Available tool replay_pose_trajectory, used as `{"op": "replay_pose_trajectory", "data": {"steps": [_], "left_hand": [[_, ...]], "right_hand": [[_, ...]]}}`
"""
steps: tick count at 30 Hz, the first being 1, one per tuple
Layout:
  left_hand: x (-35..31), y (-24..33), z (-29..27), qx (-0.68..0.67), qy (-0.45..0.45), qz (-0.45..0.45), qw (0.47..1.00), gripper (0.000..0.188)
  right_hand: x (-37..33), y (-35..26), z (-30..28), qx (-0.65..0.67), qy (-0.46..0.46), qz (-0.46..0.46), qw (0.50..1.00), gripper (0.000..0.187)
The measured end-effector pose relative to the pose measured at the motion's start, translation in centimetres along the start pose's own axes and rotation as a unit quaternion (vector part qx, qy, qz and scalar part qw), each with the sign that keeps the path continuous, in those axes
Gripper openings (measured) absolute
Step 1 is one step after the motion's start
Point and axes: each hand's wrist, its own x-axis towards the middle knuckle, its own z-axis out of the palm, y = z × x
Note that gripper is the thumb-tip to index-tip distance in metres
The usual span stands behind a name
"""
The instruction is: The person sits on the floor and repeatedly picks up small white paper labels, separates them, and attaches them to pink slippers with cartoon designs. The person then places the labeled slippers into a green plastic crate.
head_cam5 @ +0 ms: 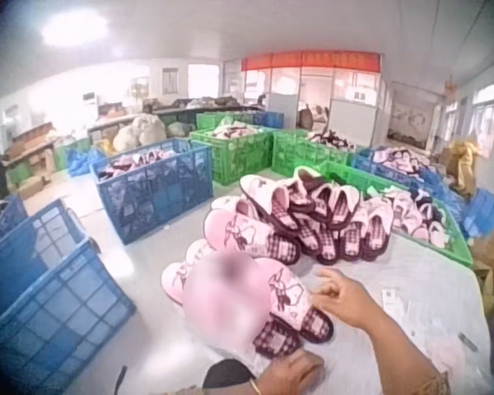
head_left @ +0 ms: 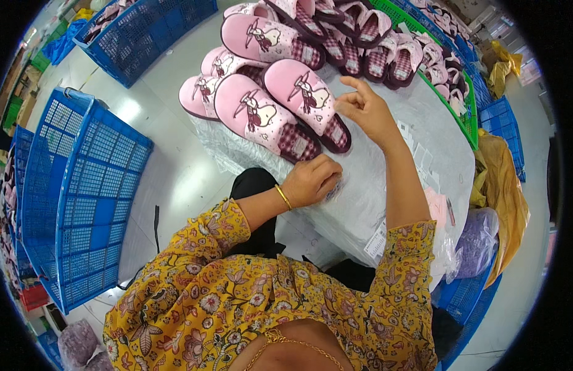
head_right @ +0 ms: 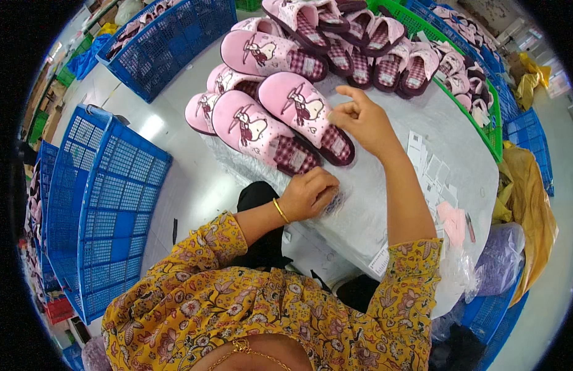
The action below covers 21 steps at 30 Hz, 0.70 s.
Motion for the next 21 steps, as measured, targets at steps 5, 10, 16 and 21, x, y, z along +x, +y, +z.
{"op": "replay_pose_trajectory", "data": {"steps": [5,10,16,21], "left_hand": [[-0.1,-0.2,-0.3,0.01,0.001,0.011,1.0,0.021],[0.1,2.2,-2.8,0.074,0.07,0.079,0.992,0.03],[0.2,0.2,-10.9,0.239,0.336,-0.083,0.907,0.041],[0.3,-2.5,-12.1,0.206,0.328,-0.152,0.909,0.041]], "right_hand": [[-3.9,-3.0,4.1,-0.204,0.108,0.013,0.973,0.08],[-4.2,0.3,6.8,-0.13,0.162,-0.084,0.974,0.066],[-3.8,2.3,9.4,0.09,0.236,-0.096,0.963,0.04],[-3.3,-0.7,13.2,-0.055,0.245,-0.218,0.943,0.061]]}}
